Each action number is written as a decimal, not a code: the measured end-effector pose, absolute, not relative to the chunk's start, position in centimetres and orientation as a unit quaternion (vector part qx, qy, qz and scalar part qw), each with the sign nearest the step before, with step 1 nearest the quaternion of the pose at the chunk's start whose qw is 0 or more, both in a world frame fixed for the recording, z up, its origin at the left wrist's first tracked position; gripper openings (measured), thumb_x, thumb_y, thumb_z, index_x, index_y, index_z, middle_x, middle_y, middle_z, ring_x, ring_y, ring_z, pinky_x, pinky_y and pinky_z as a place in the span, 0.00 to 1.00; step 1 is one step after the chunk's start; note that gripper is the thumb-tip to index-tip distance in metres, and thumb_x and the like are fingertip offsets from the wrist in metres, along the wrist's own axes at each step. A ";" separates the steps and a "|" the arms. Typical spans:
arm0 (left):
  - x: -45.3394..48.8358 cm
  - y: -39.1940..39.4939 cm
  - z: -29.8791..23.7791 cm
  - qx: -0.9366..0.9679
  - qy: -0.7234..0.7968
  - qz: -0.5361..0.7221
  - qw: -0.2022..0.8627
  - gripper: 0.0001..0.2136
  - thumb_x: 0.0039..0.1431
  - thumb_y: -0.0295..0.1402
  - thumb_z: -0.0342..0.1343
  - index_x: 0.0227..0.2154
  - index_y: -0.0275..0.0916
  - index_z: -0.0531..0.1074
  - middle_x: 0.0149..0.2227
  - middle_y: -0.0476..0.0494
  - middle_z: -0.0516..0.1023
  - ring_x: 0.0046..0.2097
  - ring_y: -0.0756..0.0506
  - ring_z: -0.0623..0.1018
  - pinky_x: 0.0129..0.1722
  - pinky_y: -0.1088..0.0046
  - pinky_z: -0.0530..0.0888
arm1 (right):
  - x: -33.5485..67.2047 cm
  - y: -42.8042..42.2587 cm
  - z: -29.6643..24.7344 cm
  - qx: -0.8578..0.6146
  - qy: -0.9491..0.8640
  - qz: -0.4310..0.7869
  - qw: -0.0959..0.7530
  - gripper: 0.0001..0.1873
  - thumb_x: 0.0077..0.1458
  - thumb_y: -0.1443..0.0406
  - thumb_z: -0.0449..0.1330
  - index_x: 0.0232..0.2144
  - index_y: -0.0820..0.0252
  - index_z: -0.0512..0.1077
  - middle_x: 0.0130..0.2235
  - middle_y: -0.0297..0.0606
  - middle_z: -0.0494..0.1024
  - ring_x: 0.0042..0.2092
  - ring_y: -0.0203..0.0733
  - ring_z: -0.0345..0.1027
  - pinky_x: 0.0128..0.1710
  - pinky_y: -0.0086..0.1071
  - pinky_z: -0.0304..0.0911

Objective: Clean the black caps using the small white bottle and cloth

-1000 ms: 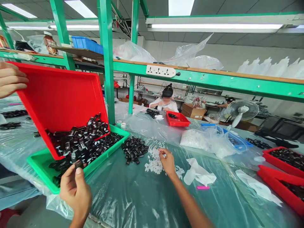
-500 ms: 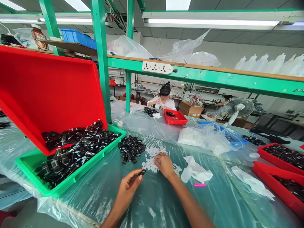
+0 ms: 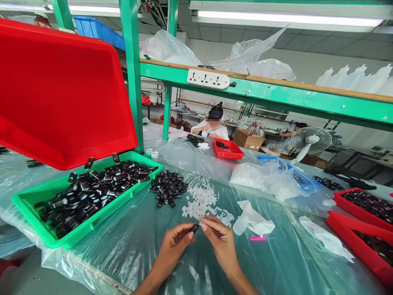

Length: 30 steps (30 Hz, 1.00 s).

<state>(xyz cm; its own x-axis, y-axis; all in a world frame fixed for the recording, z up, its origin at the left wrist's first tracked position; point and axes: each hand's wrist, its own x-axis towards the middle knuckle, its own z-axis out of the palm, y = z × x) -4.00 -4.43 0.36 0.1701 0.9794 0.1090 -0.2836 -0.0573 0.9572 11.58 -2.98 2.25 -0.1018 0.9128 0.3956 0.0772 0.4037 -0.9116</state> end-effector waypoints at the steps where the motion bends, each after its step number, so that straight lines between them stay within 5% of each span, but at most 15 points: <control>1: -3.8 -4.4 0.4 0.491 0.355 0.535 0.589 0.16 0.51 0.42 0.59 0.40 0.38 0.75 0.39 0.40 0.76 0.42 0.40 0.74 0.41 0.66 0.73 | 11.6 -3.3 2.1 -0.390 -0.630 0.387 0.549 0.10 0.55 0.63 0.59 0.40 0.50 0.75 0.39 0.36 0.74 0.42 0.42 0.67 0.41 0.32 0.63; 14: -3.2 -5.2 -0.3 0.573 0.404 0.533 0.473 0.12 0.55 0.37 0.56 0.42 0.41 0.75 0.37 0.42 0.76 0.34 0.46 0.73 0.35 0.73 0.71 | 11.7 -4.1 0.6 -0.404 -0.631 0.379 0.544 0.11 0.55 0.64 0.59 0.41 0.45 0.74 0.40 0.34 0.73 0.44 0.41 0.66 0.42 0.31 0.62; 22: -2.6 -5.0 0.0 0.486 0.362 0.561 0.564 0.15 0.52 0.40 0.58 0.39 0.35 0.75 0.27 0.44 0.75 0.25 0.50 0.70 0.29 0.76 0.69 | 10.9 -5.2 -0.3 -0.406 -0.603 0.409 0.551 0.14 0.59 0.60 0.53 0.46 0.49 0.71 0.53 0.37 0.67 0.55 0.46 0.57 0.53 0.38 0.56; 30: -2.3 -5.4 -0.4 0.499 0.343 0.568 0.557 0.10 0.54 0.35 0.57 0.39 0.39 0.74 0.33 0.44 0.76 0.35 0.46 0.74 0.37 0.73 0.71 | 10.5 -5.6 0.0 -0.387 -0.590 0.438 0.557 0.11 0.59 0.60 0.53 0.40 0.52 0.73 0.49 0.39 0.70 0.53 0.46 0.61 0.49 0.35 0.60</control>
